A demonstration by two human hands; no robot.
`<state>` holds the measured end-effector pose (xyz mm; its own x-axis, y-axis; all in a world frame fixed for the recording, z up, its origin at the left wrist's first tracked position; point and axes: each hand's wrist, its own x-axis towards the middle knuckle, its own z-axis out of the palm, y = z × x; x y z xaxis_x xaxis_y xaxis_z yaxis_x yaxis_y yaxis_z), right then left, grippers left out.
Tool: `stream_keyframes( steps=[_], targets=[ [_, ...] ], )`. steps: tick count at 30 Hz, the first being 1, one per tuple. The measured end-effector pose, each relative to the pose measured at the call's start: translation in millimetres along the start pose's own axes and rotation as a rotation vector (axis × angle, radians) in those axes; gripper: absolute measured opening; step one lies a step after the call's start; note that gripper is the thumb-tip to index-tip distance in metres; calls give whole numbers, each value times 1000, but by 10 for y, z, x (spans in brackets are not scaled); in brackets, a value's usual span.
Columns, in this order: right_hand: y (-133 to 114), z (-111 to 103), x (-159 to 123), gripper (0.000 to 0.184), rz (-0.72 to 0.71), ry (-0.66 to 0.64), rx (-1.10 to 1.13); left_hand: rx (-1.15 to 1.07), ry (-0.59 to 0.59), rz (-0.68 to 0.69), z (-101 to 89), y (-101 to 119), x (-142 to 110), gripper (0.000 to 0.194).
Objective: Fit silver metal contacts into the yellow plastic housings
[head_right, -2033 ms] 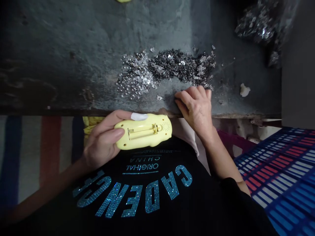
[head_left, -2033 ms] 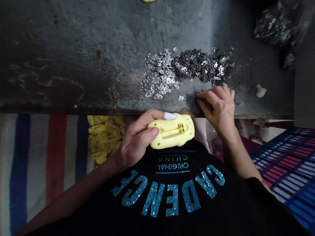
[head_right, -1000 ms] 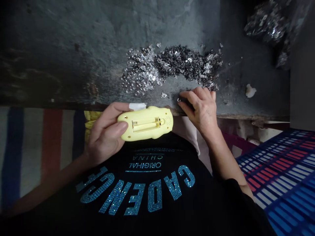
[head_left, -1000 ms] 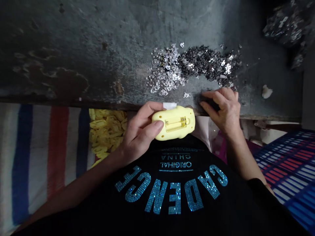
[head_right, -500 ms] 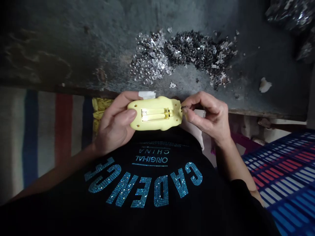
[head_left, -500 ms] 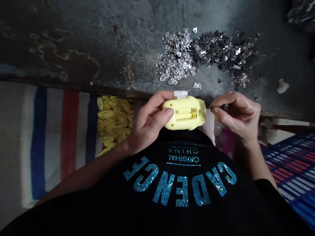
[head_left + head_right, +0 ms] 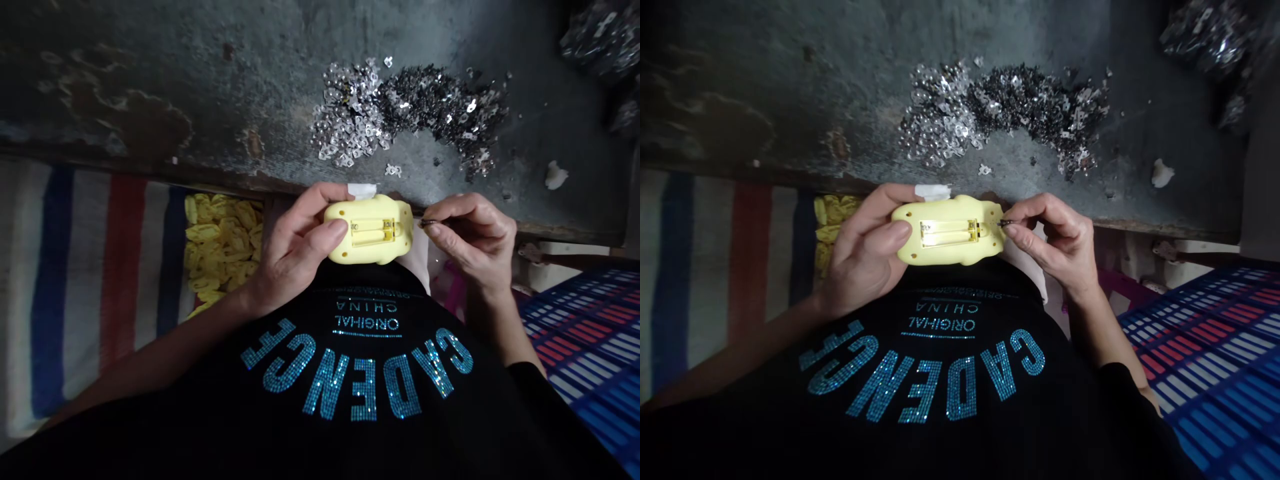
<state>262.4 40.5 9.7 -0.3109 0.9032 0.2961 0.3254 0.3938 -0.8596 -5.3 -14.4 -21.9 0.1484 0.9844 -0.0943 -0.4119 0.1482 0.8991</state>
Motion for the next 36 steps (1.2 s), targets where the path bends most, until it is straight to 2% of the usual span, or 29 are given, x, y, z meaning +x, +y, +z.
stream_keyframes(
  steps=[4,8,12,16,20,24,31,36],
  targets=[
    [-61,-12,-33,5,-15,-24,-39,-44,-22,17,35,46,1,28],
    [-193,-25,-32,14,-65,-78,-172,-35,-72,24,63,83,-18,28],
    [-333,-8,-14,23,-191,-155,-366,50,-71,32,109,132,-51,28],
    [-396,8,-4,24,-294,-204,-461,155,-42,113,117,107,-74,37],
    [-449,13,-2,25,-304,-228,-522,257,-63,170,72,69,-72,40],
    [-503,23,-17,25,-267,-261,-594,304,-89,146,62,122,-62,40],
    [-524,37,-59,26,-254,-247,-621,310,-46,152,102,134,-56,38],
    [-539,52,-73,32,-291,-163,-545,304,-46,174,99,129,-31,38]
  ],
)
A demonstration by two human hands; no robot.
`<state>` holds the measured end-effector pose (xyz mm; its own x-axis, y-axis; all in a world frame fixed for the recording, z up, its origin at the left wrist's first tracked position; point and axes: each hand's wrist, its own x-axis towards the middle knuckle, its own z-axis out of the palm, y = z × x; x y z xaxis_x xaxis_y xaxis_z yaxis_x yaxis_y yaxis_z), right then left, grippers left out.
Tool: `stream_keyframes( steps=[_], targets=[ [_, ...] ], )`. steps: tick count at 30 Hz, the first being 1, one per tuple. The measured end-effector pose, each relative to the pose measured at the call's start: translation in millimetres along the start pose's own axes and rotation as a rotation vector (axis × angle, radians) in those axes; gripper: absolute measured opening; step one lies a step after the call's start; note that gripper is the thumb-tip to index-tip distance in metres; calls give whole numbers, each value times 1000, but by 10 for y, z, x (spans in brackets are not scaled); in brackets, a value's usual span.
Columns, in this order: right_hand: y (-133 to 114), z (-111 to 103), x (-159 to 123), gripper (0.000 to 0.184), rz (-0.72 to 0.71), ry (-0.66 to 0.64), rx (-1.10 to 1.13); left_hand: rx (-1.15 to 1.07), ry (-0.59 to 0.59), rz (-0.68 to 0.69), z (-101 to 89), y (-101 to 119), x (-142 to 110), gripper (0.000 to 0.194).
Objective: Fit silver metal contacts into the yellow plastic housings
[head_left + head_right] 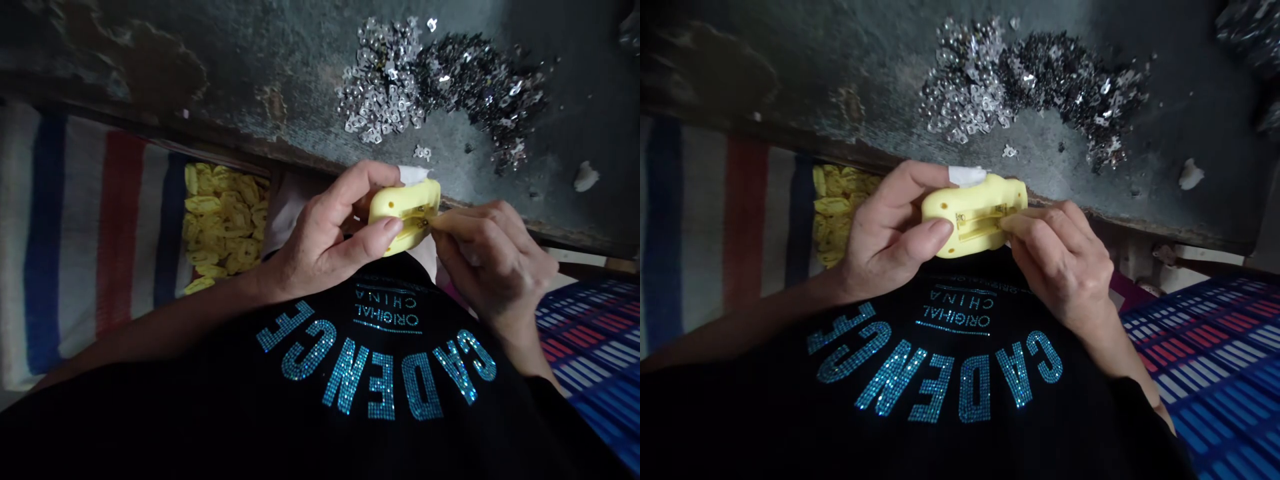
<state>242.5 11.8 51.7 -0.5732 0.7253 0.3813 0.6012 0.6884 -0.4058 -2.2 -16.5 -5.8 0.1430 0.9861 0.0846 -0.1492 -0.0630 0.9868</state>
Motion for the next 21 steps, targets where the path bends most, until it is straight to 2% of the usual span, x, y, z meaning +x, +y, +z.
stream_keyframes(
  steps=[5,8,13,17,21],
  targets=[
    [6,5,-36,38,45,72,6,14,0,-34,-13,-15,5,40],
    [33,45,-95,36,30,79,-24,-20,23,12,-7,-50,-15,37],
    [28,126,-180,39,27,96,-52,-65,-63,76,6,-32,-25,44],
    [-6,143,-213,47,45,80,-36,-17,-71,134,20,-8,-31,48],
    [-11,140,-222,42,71,124,-17,25,-69,141,19,-19,-53,49]
  ],
)
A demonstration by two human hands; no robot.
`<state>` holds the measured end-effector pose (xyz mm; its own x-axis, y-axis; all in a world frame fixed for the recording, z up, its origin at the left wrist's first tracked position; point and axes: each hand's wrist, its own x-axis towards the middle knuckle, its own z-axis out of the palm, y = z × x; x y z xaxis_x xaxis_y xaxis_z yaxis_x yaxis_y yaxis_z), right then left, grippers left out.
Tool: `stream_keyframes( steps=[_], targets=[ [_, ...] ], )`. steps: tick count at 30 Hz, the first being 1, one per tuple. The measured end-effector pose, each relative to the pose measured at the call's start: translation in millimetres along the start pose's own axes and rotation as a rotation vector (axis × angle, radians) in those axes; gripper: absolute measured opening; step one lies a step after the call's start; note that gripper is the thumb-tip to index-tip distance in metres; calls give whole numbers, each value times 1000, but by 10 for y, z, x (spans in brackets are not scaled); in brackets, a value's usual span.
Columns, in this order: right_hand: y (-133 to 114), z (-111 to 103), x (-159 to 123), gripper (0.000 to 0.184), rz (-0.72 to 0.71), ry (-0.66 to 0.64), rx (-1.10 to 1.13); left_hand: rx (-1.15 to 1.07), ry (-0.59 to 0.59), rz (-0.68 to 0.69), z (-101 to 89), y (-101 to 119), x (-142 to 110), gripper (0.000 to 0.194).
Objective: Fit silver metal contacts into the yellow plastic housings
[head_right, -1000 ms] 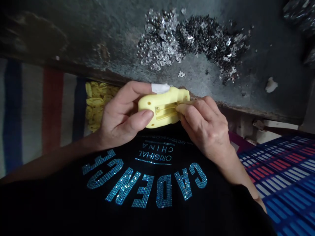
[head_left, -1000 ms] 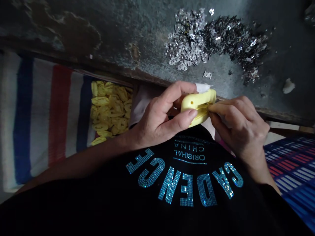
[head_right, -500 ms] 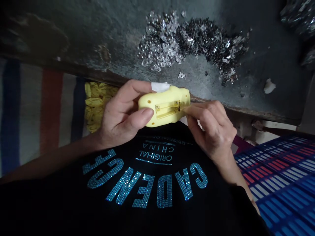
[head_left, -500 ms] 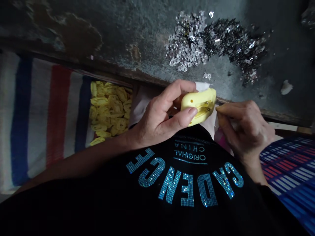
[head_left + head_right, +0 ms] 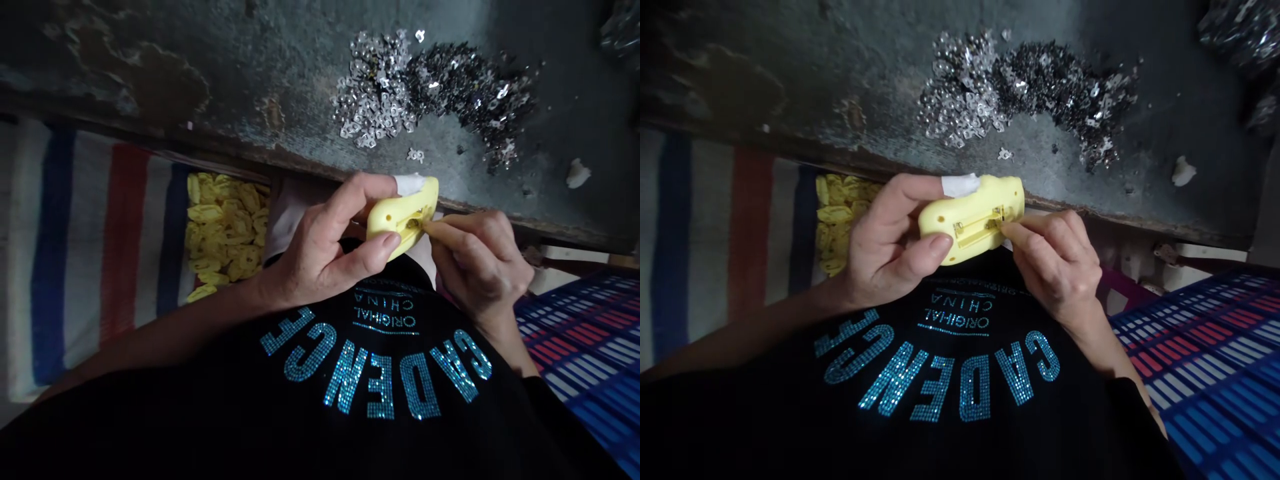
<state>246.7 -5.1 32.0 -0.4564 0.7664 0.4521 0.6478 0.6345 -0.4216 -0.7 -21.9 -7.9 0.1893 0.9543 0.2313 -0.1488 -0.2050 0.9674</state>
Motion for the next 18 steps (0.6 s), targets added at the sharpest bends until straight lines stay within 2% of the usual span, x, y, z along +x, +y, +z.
stream_keyframes(
  steps=[4,9,13,18],
  targets=[
    [5,7,78,27,90,23,158,33,-31,47,-11,-7,13,53],
    [31,56,194,13,159,-14,276,323,-95,256,-24,54,96,55],
    [47,87,220,16,170,-47,300,493,-112,342,7,86,142,49],
    [26,123,253,27,222,-68,315,569,-50,526,48,49,149,48]
  ],
)
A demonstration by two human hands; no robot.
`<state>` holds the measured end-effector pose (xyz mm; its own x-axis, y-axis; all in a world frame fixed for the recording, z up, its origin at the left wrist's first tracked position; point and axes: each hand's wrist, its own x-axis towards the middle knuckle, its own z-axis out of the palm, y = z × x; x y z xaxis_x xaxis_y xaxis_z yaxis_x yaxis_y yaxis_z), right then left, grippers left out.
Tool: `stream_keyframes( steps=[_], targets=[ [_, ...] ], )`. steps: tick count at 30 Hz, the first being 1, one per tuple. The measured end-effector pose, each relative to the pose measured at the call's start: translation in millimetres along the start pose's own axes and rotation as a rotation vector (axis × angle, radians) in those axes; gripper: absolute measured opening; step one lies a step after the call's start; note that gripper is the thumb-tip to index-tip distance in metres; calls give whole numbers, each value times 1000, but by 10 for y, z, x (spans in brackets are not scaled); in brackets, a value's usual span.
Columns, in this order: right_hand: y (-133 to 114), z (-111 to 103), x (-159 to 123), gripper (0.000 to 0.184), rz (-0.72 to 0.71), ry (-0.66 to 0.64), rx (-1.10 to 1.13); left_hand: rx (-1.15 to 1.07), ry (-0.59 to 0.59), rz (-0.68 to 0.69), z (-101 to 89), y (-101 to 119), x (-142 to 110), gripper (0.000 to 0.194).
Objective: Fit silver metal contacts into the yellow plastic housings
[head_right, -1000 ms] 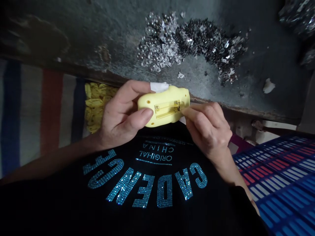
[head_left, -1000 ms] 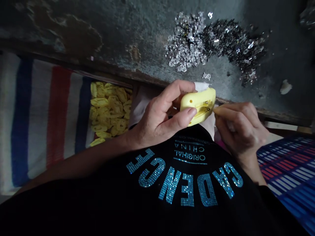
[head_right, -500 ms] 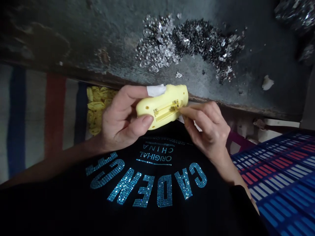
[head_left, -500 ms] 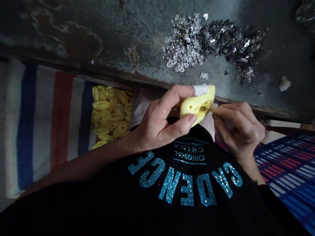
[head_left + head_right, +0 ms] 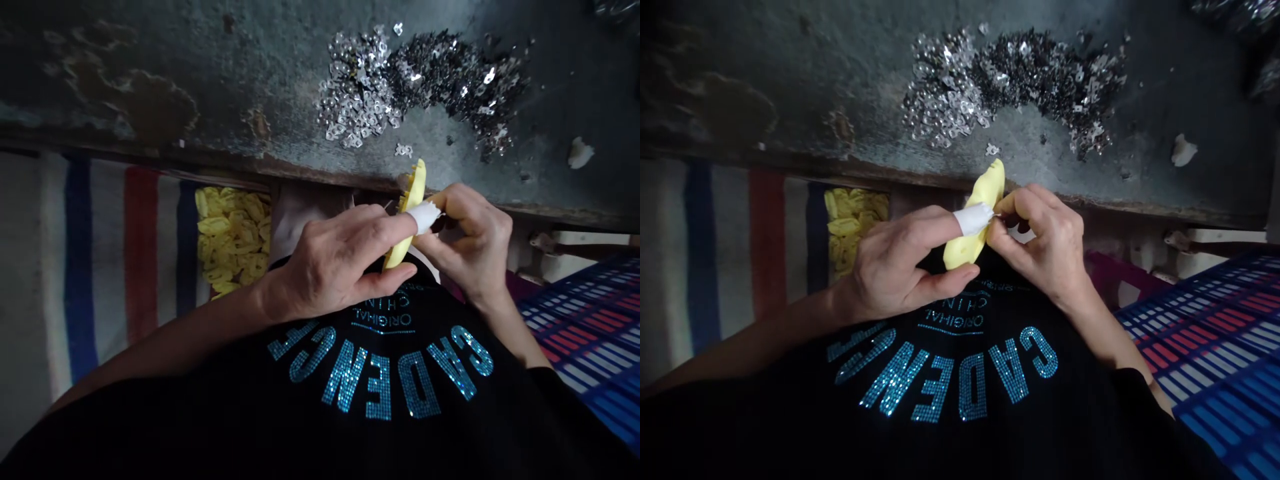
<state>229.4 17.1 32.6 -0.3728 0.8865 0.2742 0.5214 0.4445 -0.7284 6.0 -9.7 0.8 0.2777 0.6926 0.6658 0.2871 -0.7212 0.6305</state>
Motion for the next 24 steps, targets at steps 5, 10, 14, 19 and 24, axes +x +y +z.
stream_keyframes(
  steps=[5,10,14,19,24],
  targets=[
    [-4,8,5,23,170,12,108,-197,-75,-296,-29,15,-82,53],
    [23,-54,-27,29,385,-6,340,-452,6,-416,19,-15,-176,57],
    [57,-105,-1,29,470,-61,440,-525,-24,-473,24,-3,-185,56],
    [114,-127,61,22,486,-113,428,-488,-53,-451,0,-2,-196,59],
    [125,-117,95,21,512,-148,446,-398,-92,-412,-12,-15,-201,59]
  ],
)
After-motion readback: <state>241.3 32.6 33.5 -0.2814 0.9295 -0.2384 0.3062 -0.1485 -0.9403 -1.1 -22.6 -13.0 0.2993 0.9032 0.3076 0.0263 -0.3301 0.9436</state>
